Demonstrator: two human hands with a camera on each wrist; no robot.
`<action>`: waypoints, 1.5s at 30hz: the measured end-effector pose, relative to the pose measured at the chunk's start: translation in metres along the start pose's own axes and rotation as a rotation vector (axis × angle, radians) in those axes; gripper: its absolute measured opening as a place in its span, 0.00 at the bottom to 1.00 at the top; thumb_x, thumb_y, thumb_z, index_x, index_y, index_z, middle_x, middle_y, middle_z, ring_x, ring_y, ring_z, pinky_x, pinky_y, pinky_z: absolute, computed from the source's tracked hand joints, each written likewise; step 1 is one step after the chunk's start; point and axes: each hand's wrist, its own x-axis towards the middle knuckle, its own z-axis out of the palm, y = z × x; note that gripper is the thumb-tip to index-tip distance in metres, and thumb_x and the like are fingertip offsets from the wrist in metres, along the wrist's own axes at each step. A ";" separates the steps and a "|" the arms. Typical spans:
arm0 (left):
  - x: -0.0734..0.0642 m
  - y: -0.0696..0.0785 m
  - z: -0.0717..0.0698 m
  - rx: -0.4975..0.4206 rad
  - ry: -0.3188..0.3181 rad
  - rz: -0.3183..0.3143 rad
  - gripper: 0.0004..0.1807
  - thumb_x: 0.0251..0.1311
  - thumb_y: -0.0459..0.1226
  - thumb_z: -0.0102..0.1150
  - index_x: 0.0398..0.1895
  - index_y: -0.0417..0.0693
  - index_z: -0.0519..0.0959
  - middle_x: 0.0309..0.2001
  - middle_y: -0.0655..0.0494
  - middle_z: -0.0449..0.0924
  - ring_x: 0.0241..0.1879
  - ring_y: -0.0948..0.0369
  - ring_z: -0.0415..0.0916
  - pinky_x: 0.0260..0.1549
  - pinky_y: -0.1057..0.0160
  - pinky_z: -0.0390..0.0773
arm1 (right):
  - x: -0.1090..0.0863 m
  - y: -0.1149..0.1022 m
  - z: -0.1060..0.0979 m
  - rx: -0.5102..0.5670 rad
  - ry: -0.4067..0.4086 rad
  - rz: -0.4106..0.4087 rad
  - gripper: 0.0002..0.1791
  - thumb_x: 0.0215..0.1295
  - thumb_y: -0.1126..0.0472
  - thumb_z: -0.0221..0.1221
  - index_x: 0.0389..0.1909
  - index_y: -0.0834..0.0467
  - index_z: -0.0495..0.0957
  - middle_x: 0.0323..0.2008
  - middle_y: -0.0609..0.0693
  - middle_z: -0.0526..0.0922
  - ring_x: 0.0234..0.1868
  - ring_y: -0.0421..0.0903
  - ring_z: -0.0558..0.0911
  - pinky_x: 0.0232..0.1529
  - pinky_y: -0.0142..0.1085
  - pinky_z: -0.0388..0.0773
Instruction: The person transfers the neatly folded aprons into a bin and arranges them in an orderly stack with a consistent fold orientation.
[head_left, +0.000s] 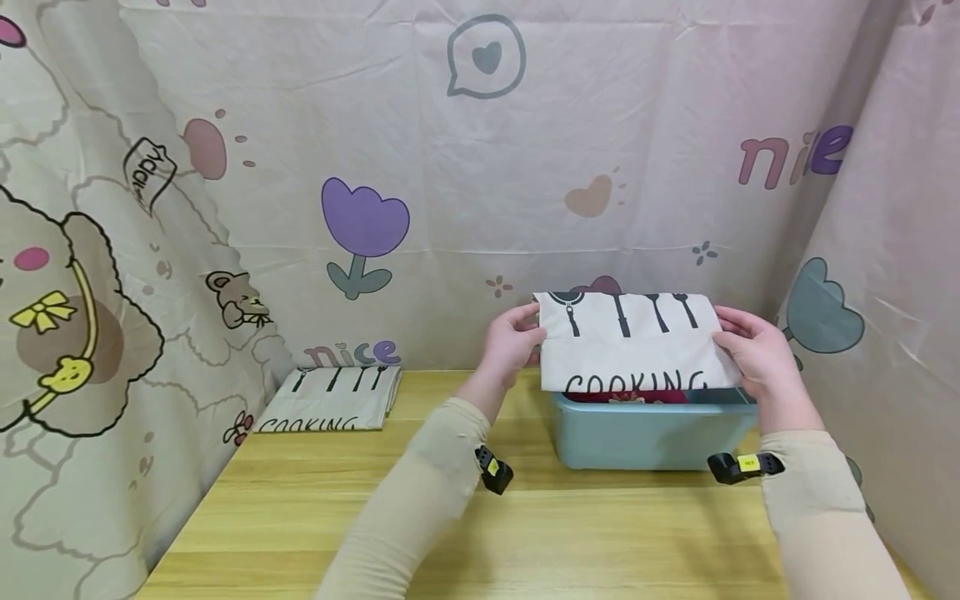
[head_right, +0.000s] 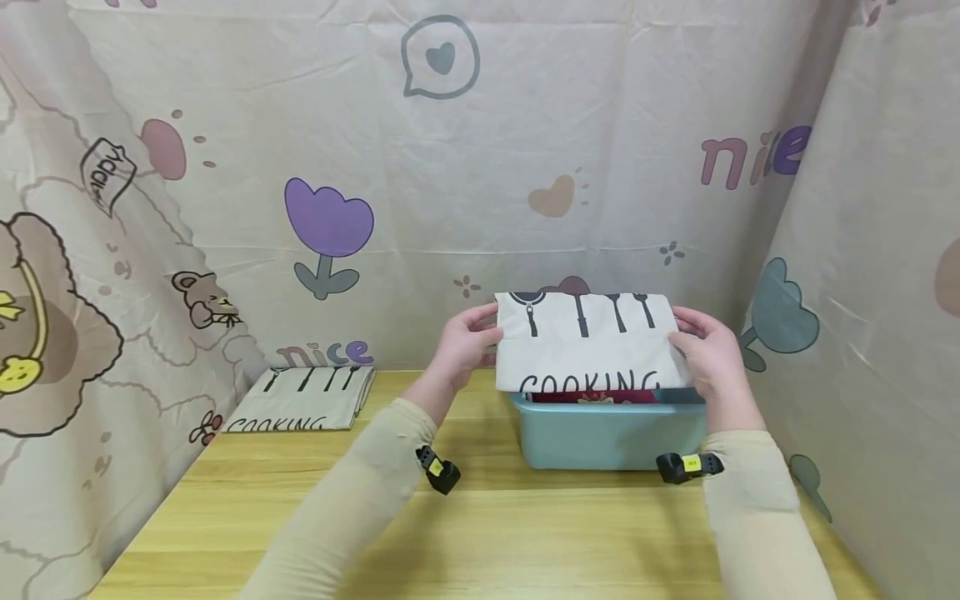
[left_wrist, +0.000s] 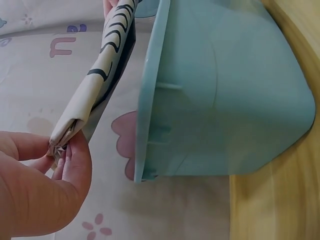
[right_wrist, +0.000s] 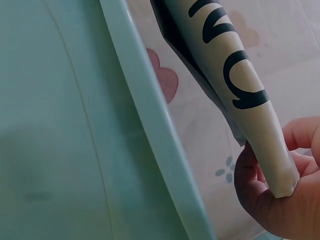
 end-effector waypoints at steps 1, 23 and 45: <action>0.000 -0.001 0.002 0.001 0.004 0.001 0.27 0.60 0.22 0.59 0.63 0.46 0.78 0.52 0.42 0.77 0.50 0.53 0.76 0.35 0.56 0.85 | 0.001 0.001 -0.002 -0.003 -0.003 0.000 0.32 0.75 0.55 0.53 0.75 0.58 0.59 0.57 0.48 0.70 0.52 0.44 0.72 0.63 0.38 0.69; 0.005 -0.008 0.035 0.117 0.029 -0.024 0.25 0.60 0.24 0.60 0.61 0.48 0.79 0.43 0.50 0.77 0.40 0.56 0.79 0.34 0.58 0.84 | 0.021 0.015 -0.027 -0.107 -0.060 0.055 0.32 0.76 0.57 0.51 0.76 0.62 0.55 0.67 0.65 0.63 0.56 0.54 0.69 0.66 0.54 0.63; 0.002 -0.003 0.025 0.670 -0.179 0.091 0.20 0.67 0.39 0.59 0.61 0.47 0.78 0.56 0.50 0.81 0.57 0.54 0.76 0.55 0.58 0.75 | 0.013 0.017 -0.021 -0.462 -0.155 -0.118 0.30 0.78 0.54 0.47 0.69 0.72 0.59 0.65 0.77 0.61 0.62 0.75 0.63 0.58 0.69 0.63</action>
